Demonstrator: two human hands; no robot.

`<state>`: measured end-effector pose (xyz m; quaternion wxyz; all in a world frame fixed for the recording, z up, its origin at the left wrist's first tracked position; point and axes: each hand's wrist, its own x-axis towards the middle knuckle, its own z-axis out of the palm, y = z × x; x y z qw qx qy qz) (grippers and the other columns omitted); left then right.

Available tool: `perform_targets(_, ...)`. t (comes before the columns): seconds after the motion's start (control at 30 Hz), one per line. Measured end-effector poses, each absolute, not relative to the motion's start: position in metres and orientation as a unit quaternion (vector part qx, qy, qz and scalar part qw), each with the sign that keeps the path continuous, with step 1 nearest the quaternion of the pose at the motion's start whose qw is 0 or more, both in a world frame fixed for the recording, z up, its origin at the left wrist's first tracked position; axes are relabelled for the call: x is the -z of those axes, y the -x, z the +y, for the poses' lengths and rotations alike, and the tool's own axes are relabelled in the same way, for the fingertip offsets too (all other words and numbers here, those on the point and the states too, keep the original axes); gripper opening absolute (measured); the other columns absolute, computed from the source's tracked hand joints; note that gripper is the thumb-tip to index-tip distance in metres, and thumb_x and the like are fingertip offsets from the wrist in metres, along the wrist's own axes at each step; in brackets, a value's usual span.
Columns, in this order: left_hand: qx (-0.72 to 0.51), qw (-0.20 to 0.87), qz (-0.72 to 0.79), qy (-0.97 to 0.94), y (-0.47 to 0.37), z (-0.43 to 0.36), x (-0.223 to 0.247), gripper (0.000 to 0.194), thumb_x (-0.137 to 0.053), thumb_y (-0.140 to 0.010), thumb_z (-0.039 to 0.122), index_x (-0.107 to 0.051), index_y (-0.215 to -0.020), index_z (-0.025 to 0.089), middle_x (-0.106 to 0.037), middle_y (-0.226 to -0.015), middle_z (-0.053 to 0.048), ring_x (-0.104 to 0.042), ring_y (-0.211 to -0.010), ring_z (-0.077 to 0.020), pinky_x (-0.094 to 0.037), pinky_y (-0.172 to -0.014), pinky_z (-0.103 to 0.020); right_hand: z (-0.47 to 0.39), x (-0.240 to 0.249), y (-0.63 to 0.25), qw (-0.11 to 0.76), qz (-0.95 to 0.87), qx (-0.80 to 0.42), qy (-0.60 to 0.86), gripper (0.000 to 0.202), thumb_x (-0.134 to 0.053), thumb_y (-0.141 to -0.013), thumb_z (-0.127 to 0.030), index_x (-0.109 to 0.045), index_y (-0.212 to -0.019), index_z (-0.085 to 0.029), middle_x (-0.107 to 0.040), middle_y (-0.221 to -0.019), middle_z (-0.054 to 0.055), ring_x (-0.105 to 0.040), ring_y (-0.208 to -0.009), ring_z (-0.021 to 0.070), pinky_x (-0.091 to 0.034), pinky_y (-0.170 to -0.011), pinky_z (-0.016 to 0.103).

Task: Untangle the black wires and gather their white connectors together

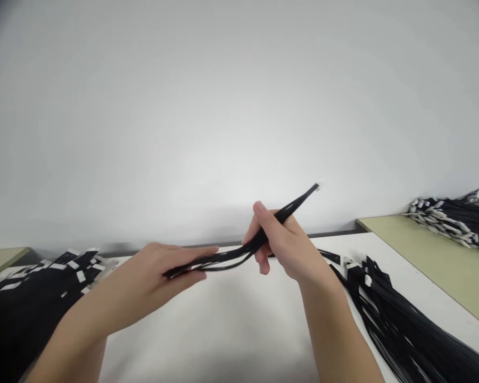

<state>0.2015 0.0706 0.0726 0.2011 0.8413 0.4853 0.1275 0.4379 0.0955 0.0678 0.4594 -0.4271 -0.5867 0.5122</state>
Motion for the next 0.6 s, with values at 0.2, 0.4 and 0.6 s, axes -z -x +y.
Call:
perform_targets(0.2,-0.198,-0.045,0.527,-0.825,-0.233,0.081,-0.045,0.045,-0.032,-0.094,0.028,-0.046,-0.135,0.016,-0.063,-0.103,-0.012,-0.057,-0.091,-0.0264,-0.039,-0.081,-0.040,0.109,-0.061,-0.420,0.529,-0.435,-0.624,0.378,0.055,-0.054,-0.080,-0.066,-0.058,-0.055,-0.017,-0.041,-0.032,-0.005,-0.038,-0.022,0.0081,-0.037,-0.028,0.021)
perform_targets(0.4,-0.216,0.320,0.491,-0.781,-0.240,0.079,-0.047,0.033,-0.035,-0.094,0.048,-0.052,-0.087,0.021,-0.049,-0.067,0.002,-0.038,-0.056,-0.0115,-0.029,-0.052,-0.025,0.109,-0.054,-0.408,0.627,-0.401,-0.578,0.333,0.051,-0.057,-0.080,-0.061,-0.057,-0.054,-0.018,-0.037,-0.030,-0.006,-0.037,-0.023,0.0091,-0.034,-0.027,0.021)
perform_targets(0.6,-0.229,0.469,0.445,-0.728,-0.238,0.068,-0.050,0.049,-0.030,-0.092,0.061,-0.046,-0.074,0.018,-0.029,-0.061,0.003,-0.023,-0.053,-0.0088,-0.019,-0.049,-0.024,0.100,-0.045,-0.407,0.642,-0.533,-0.477,0.278,0.027,-0.072,-0.072,-0.039,-0.062,-0.059,-0.018,-0.050,-0.048,-0.003,-0.042,-0.038,0.0073,-0.032,-0.035,0.021)
